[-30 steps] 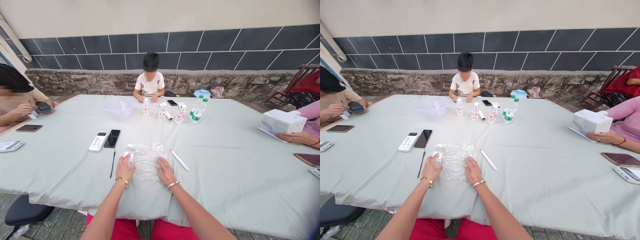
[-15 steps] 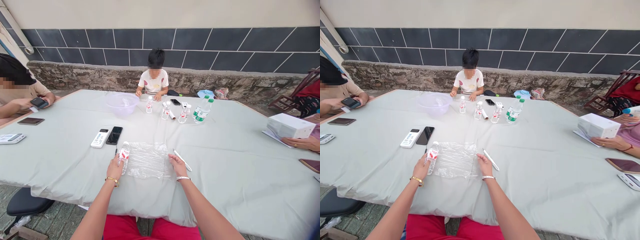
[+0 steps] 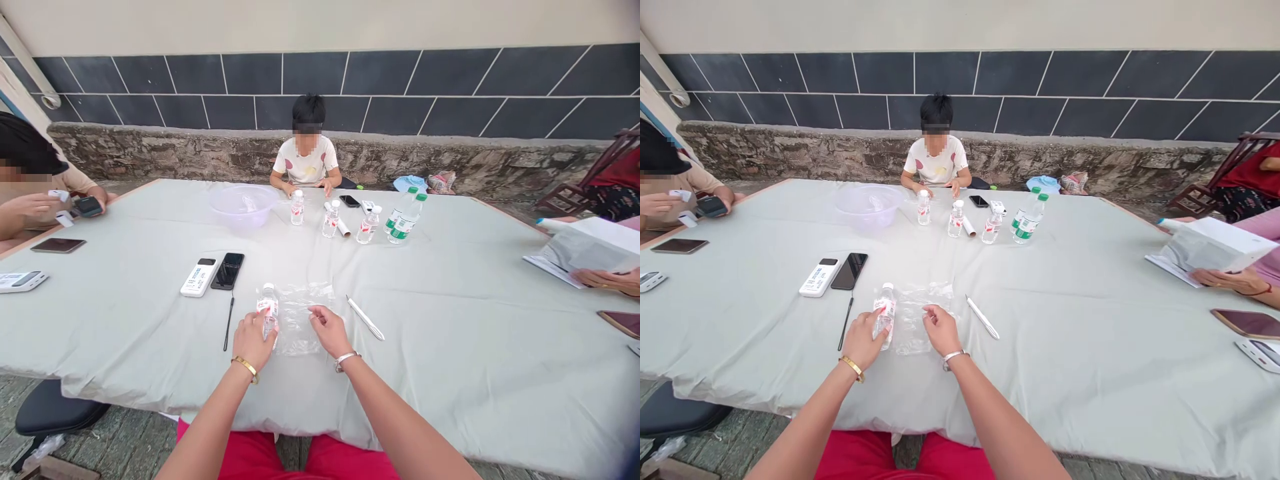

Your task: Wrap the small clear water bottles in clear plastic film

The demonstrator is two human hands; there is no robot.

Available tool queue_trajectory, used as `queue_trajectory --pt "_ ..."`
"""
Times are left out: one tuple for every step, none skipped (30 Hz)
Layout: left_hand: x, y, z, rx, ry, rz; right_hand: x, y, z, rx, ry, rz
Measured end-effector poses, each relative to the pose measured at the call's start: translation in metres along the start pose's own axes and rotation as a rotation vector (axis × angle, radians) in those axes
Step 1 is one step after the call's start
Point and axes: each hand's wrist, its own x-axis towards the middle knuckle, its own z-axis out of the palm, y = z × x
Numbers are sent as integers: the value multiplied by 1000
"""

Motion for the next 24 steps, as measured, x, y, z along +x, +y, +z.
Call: queue_trajectory --pt "-3 5 3 -17 -7 53 1 -5 9 -22 -66 28" --pt "-5 8 5 -47 -21 99 3 -10 17 -50 -114 54" --pt "-5 10 9 -84 -32 136 5 -14 25 -93 -145 73" --pt "-3 10 12 -121 -31 159 7 -17 31 -149 -167 86" --pt "0 9 15 -155 -16 154 10 -19 36 -208 -189 100" --pt "5 8 19 -189 8 117 13 -21 39 -257 -215 117" --pt "10 6 23 -224 32 61 15 -21 40 -290 -240 136" --pt "16 5 26 -259 49 -2 17 -21 41 -305 -265 155" --pt "22 4 30 -290 56 -60 18 -21 40 -305 -288 172" --pt "27 3 33 -314 55 -108 20 -20 39 -297 -303 186" --pt "31 3 36 -327 54 -146 21 -18 37 -282 -308 196" --pt "34 3 39 -330 61 -173 22 -16 36 -260 -310 205" --pt "36 3 42 -325 76 -193 22 -14 34 -231 -313 214" --pt "37 2 45 -317 91 -204 22 -12 32 -196 -319 225" --pt "38 2 47 -315 93 -201 22 -10 30 -160 -326 239" --pt "38 1 49 -322 80 -187 21 -9 30 -132 -330 250" --pt "38 1 51 -334 55 -166 20 -8 29 -119 -331 258" --pt "38 0 53 -349 21 -145 20 -8 29 -128 -330 259" --pt "38 0 53 -365 -12 -130 19 -10 30 -156 -327 251" --pt "39 -1 53 -377 -37 -122 19 -11 30 -193 -327 237" --pt "40 -2 52 -383 -51 -114 19 -14 31 -228 -332 225" --pt "40 -4 50 -384 -56 -104 20 -16 31 -248 -338 220" --pt "41 -6 47 -383 -59 -90 20 -17 30 -239 -344 225" --pt "42 -10 43 -388 -56 -76 21 -18 28 -188 -350 246"
